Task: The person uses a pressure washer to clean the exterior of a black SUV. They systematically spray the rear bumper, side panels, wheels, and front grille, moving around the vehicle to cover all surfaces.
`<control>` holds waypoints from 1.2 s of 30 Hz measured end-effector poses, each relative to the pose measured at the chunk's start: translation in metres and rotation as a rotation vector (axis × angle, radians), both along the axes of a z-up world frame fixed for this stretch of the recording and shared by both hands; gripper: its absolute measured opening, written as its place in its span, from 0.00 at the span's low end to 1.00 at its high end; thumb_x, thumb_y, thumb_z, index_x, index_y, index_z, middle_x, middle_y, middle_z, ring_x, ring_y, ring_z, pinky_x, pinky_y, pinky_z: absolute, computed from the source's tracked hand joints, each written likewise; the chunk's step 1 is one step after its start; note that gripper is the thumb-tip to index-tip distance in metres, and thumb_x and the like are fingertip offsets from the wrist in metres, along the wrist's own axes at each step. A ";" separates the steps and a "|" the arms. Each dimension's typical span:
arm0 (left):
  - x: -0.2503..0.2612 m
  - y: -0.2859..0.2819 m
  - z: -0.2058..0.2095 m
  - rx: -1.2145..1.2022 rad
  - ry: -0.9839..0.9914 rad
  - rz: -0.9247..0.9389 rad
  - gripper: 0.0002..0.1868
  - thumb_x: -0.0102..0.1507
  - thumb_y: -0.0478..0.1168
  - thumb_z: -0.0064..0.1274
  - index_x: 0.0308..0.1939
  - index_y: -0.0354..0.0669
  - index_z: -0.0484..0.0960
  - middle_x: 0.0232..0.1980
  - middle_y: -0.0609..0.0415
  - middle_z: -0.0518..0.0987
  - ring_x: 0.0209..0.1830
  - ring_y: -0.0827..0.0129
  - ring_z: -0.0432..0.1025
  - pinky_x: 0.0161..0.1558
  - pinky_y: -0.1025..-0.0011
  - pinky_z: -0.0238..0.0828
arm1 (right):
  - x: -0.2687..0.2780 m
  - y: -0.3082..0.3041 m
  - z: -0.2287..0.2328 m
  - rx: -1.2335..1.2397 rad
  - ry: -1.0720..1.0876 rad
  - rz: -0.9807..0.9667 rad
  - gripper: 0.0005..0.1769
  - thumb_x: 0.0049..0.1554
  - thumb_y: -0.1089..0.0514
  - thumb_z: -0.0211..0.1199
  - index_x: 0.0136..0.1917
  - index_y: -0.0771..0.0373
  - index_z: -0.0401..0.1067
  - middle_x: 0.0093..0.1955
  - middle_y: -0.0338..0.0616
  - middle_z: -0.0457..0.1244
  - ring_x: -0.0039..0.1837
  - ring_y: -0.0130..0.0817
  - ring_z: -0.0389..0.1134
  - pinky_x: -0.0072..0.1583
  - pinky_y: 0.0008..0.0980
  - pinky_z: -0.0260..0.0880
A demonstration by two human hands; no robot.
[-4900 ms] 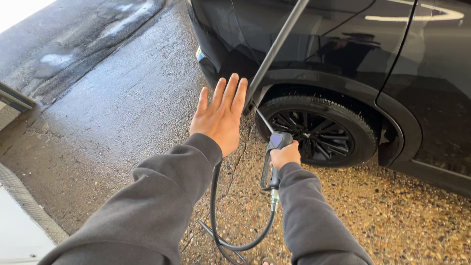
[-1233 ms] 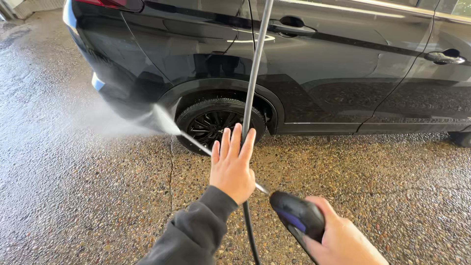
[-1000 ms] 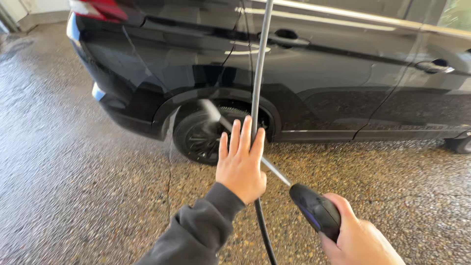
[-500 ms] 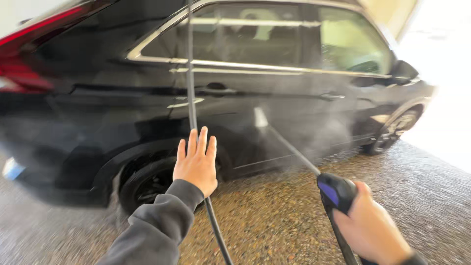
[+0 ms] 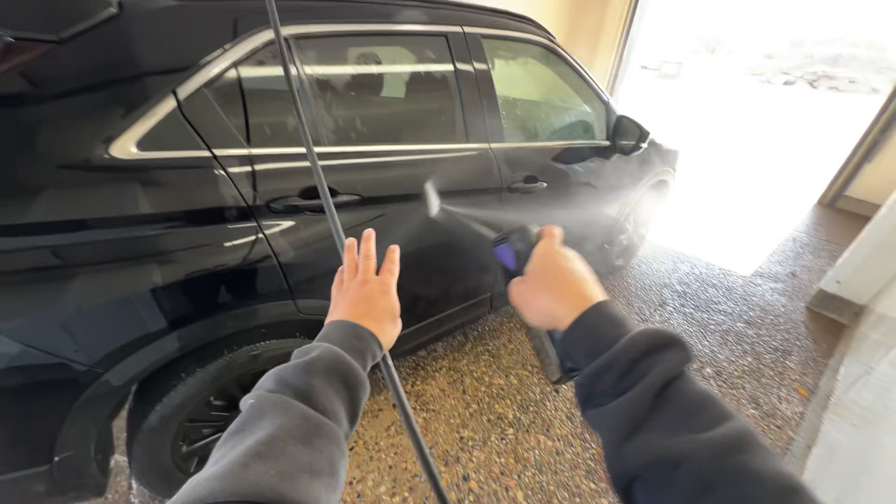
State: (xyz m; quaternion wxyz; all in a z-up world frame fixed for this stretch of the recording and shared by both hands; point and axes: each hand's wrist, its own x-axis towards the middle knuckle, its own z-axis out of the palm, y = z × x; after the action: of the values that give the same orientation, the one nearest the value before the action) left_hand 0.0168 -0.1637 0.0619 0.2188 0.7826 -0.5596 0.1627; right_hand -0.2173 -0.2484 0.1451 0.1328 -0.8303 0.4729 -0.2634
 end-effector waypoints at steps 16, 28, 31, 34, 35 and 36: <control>-0.053 -0.031 0.068 -0.029 0.096 -0.147 0.38 0.57 0.28 0.49 0.73 0.45 0.62 0.80 0.42 0.51 0.81 0.43 0.42 0.72 0.45 0.49 | -0.024 0.008 0.143 -0.286 -0.066 -0.060 0.42 0.49 0.63 0.58 0.70 0.87 0.46 0.45 0.74 0.67 0.51 0.65 0.73 0.54 0.48 0.73; -0.113 -0.060 0.074 0.037 0.101 -0.338 0.37 0.54 0.35 0.54 0.69 0.42 0.68 0.74 0.40 0.62 0.70 0.48 0.62 0.63 0.47 0.61 | -0.100 -0.041 0.130 -0.198 0.083 -0.343 0.38 0.50 0.63 0.59 0.66 0.90 0.51 0.45 0.75 0.67 0.49 0.64 0.74 0.51 0.47 0.75; -0.109 -0.076 0.069 0.206 0.043 -0.353 0.25 0.58 0.43 0.53 0.58 0.40 0.76 0.63 0.43 0.74 0.64 0.50 0.69 0.62 0.52 0.68 | -0.102 -0.055 0.113 -0.171 0.064 -0.328 0.37 0.50 0.63 0.59 0.67 0.87 0.51 0.47 0.75 0.67 0.51 0.63 0.73 0.52 0.47 0.74; -0.095 -0.085 0.065 0.379 -0.094 -0.331 0.23 0.61 0.51 0.53 0.52 0.39 0.80 0.55 0.44 0.80 0.61 0.52 0.72 0.60 0.55 0.72 | -0.108 -0.070 0.101 -0.185 0.057 -0.313 0.36 0.51 0.63 0.60 0.66 0.86 0.53 0.47 0.76 0.67 0.53 0.65 0.72 0.54 0.46 0.73; -0.091 -0.087 0.064 0.413 -0.149 -0.323 0.24 0.62 0.54 0.52 0.50 0.39 0.81 0.53 0.44 0.80 0.60 0.53 0.72 0.59 0.55 0.73 | -0.112 -0.075 0.098 -0.175 0.065 -0.322 0.36 0.50 0.63 0.60 0.66 0.86 0.53 0.47 0.76 0.66 0.53 0.65 0.72 0.55 0.47 0.73; -0.086 -0.088 0.063 0.494 -0.203 -0.251 0.24 0.63 0.56 0.49 0.51 0.41 0.81 0.53 0.46 0.81 0.61 0.55 0.72 0.58 0.55 0.73 | -0.113 -0.081 0.097 -0.169 0.073 -0.325 0.35 0.50 0.64 0.60 0.66 0.85 0.53 0.48 0.76 0.66 0.53 0.66 0.72 0.55 0.47 0.73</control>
State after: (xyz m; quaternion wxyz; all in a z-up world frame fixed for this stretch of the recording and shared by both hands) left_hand -0.0693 -0.2521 0.1251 -0.0170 0.7165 -0.6938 0.0706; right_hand -0.3304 -0.3294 0.2423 0.0010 -0.7601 0.5814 -0.2901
